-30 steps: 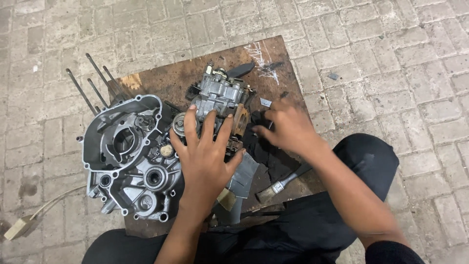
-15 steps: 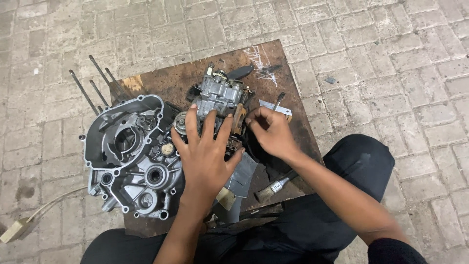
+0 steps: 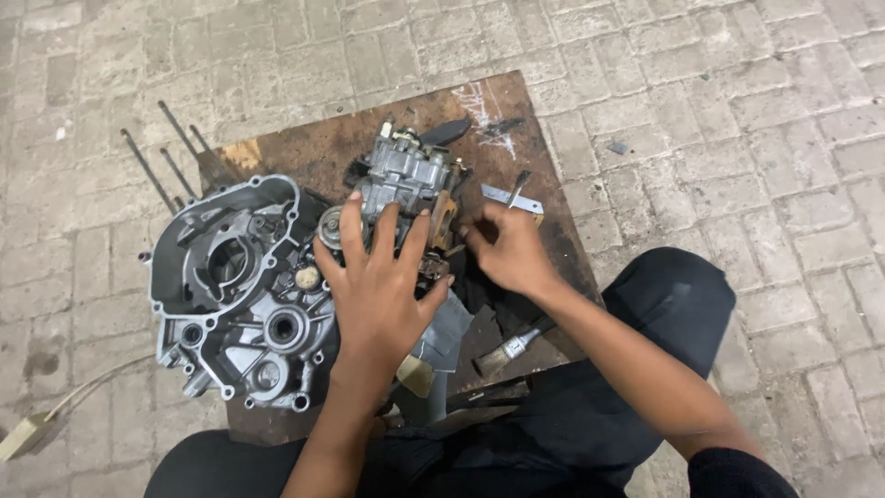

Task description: A person is fitting a gasket and other small components onto a motorcycle carburetor body on a wooden board.

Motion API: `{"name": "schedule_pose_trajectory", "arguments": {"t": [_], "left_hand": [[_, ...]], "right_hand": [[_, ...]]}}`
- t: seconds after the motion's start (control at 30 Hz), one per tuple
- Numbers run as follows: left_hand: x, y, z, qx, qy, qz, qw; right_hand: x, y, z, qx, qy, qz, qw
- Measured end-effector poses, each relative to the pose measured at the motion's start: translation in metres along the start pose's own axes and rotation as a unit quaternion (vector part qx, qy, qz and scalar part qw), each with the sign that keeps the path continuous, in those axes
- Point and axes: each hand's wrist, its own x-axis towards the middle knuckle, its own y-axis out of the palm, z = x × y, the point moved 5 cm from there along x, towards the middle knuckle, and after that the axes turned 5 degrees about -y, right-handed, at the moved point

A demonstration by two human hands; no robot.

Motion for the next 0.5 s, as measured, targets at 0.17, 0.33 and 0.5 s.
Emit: {"name": "schedule_pose_trajectory", "arguments": {"t": [0.17,0.33,0.5], "left_hand": [[0.001,0.003,0.0,-0.011,-0.013,0.034,0.999],[0.0,0.002,0.001,-0.019,-0.007,0.035,0.999],[0.0,-0.002,0.0,-0.008,-0.003,0.01,1.0]], "right_hand": [[-0.011,0.009,0.015,0.033,0.048,0.14,0.988],[-0.006,0.005,0.008,0.04,0.085,0.184,0.978],[0.002,-0.021,-0.008,0.046,0.086,-0.014,0.995]]}}
